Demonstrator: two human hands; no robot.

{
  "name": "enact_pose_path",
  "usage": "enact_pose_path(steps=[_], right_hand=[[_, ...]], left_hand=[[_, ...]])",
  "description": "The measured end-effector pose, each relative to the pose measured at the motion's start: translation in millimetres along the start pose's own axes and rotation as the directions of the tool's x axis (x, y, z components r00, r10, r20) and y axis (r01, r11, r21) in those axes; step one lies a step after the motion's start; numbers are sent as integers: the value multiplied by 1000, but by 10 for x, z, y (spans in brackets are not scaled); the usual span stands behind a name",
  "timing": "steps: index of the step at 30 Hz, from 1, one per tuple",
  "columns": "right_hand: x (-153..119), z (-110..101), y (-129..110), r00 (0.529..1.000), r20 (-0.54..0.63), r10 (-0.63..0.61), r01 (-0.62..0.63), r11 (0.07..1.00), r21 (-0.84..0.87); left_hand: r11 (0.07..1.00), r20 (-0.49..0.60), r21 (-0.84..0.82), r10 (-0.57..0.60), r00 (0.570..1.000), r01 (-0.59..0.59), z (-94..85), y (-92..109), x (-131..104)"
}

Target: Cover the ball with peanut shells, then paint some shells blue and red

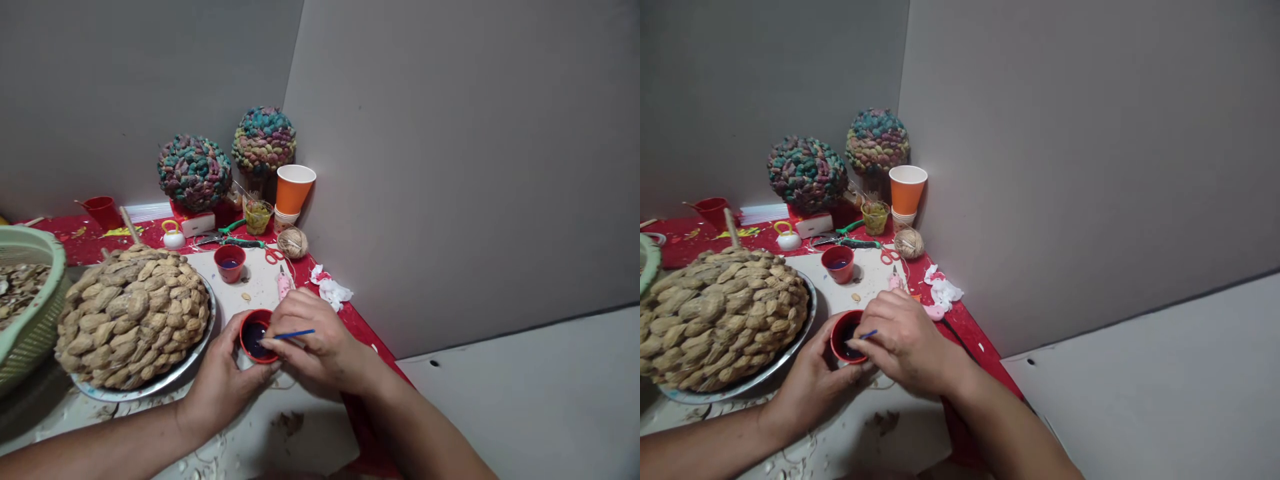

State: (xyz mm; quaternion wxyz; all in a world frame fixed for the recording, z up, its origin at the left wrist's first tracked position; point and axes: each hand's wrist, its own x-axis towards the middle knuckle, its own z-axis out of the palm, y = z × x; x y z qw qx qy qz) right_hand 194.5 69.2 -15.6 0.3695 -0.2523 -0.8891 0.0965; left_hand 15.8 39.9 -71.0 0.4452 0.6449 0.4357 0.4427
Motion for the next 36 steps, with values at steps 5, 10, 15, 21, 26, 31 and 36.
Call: enact_pose_path(steps=[5, 10, 15, 21, 26, 31, 36], right_hand=[[-3, -12, 25, 998, -63, 23, -30, 994, -104], [-11, -58, 7, 999, 41, 11, -14, 997, 73], [-3, -26, 10, 997, -80, 23, -26, 999, -40], [1, -16, -7, 1000, -21, 10, -9, 997, 79], [-9, -31, 11, 993, -103, 56, -61, 997, -49], [-24, -69, 4, 999, -9, 33, -33, 999, 8], [-7, -21, 31, 987, -139, 77, -76, 997, 14]], left_hand=[[998, 23, 41, 39, 999, -40, -8, -16, -10], [997, 36, 57, 41, 998, -43, -13, -24, -17], [997, 39, 54, 46, 998, -48, -13, -28, -36], [995, 27, 72, 61, 998, -63, -16, -34, -13], [994, -3, 79, 79, 997, -78, -24, -35, -12], [993, -11, 91, 83, 996, -82, -36, -60, -14], [994, -23, 94, 61, 998, -59, -42, -57, 2]])
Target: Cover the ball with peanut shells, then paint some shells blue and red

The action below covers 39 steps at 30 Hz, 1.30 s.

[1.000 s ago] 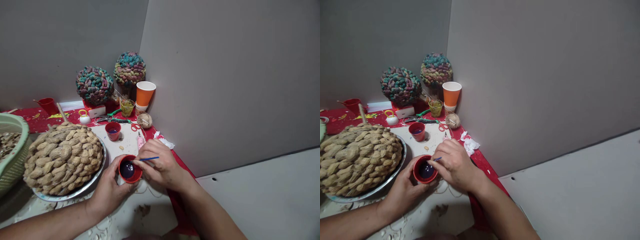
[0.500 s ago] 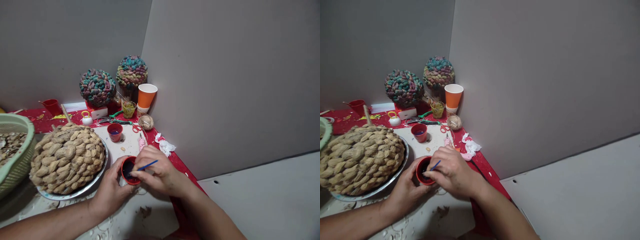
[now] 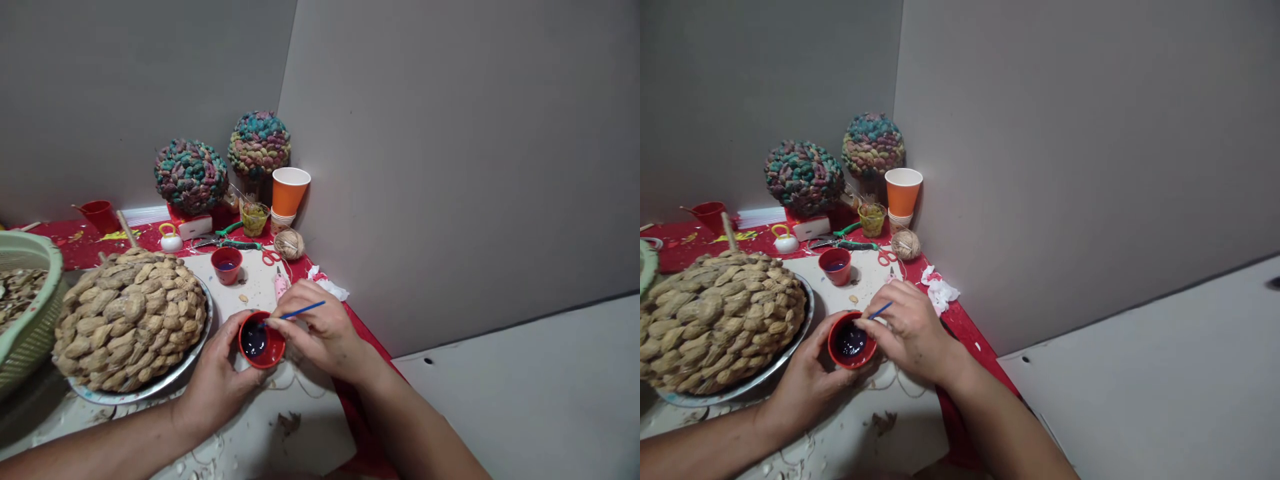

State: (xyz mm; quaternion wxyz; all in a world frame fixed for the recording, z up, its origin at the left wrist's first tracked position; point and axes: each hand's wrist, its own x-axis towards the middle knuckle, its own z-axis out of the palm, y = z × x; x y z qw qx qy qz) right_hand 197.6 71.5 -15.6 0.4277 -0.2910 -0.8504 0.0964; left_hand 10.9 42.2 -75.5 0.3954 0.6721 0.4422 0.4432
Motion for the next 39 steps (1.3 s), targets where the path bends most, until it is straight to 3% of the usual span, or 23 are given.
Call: enact_pose_path(steps=[12, 18, 30, 39], right_hand=[[7, -65, -49, 972, -192, 132, -100, 981, 169], [-15, -80, -61, 949, -256, 184, -140, 974, 179], [-37, -69, -27, 922, -234, 308, -239, 929, 283], [-80, -138, -81, 952, -216, 218, -165, 957, 240]], left_hand=[[1000, -41, 8, 20, 999, -20, 1, -29, -15], [999, -13, -36, -30, 999, 30, -12, 19, 0], [1000, -17, 7, -9, 1000, 9, -1, 4, -9], [999, -14, -19, -42, 999, 42, -22, 43, -31]])
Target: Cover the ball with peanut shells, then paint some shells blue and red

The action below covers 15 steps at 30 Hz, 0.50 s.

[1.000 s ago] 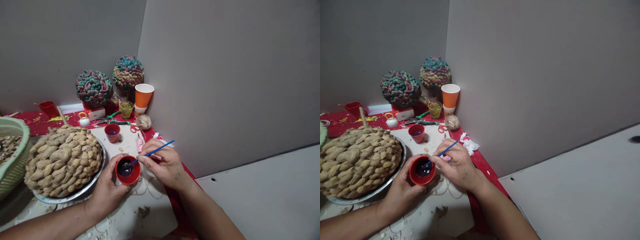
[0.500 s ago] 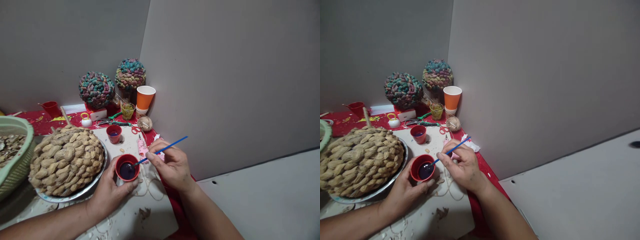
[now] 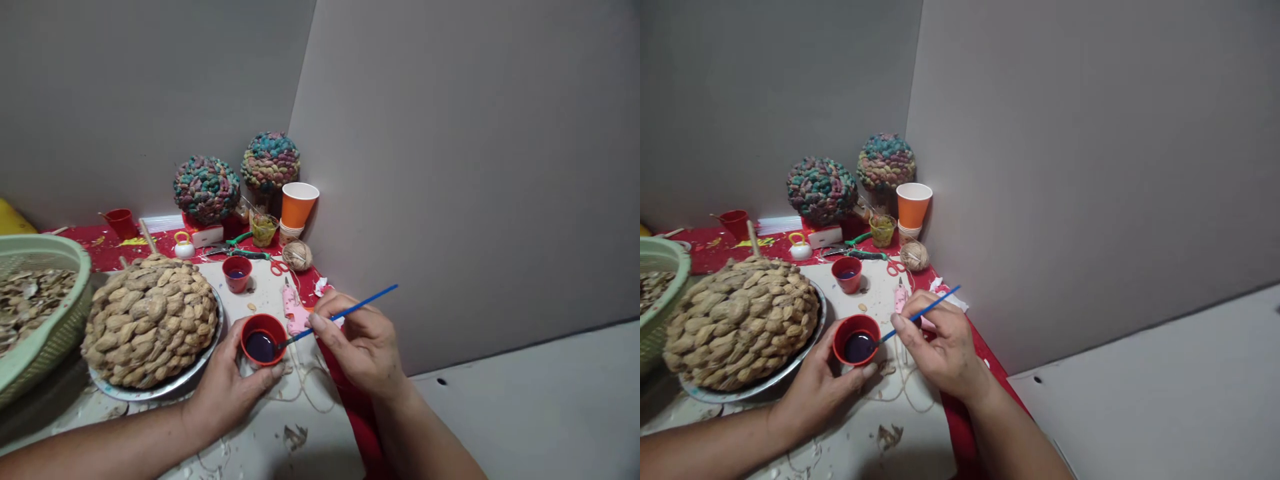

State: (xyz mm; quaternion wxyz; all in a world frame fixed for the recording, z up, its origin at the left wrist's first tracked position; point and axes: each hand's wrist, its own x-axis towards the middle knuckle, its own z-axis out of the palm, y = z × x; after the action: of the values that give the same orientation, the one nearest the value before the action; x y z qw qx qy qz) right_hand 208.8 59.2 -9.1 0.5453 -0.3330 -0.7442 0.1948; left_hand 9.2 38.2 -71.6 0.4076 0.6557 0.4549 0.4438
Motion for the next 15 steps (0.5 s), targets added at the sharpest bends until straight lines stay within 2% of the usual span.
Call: enact_pose_path(steps=[3, 7, 12, 15], right_hand=[[-34, -28, -6, 999, -38, 14, -14, 1000, 21], [-55, -15, 10, 984, -136, 115, -107, 992, 66], [-69, -7, 51, 924, -258, 281, -226, 948, 223], [-57, -5, 54, 889, -238, 391, -296, 888, 352]], left_hand=[[1000, 2, -6, -4, 1000, 4, -7, 22, -5], [998, -1, -42, -55, 998, 55, -17, 42, -11], [990, 2, -113, -87, 996, 87, -39, 47, -23], [987, -2, -134, -88, 996, 87, -42, 50, -27]])
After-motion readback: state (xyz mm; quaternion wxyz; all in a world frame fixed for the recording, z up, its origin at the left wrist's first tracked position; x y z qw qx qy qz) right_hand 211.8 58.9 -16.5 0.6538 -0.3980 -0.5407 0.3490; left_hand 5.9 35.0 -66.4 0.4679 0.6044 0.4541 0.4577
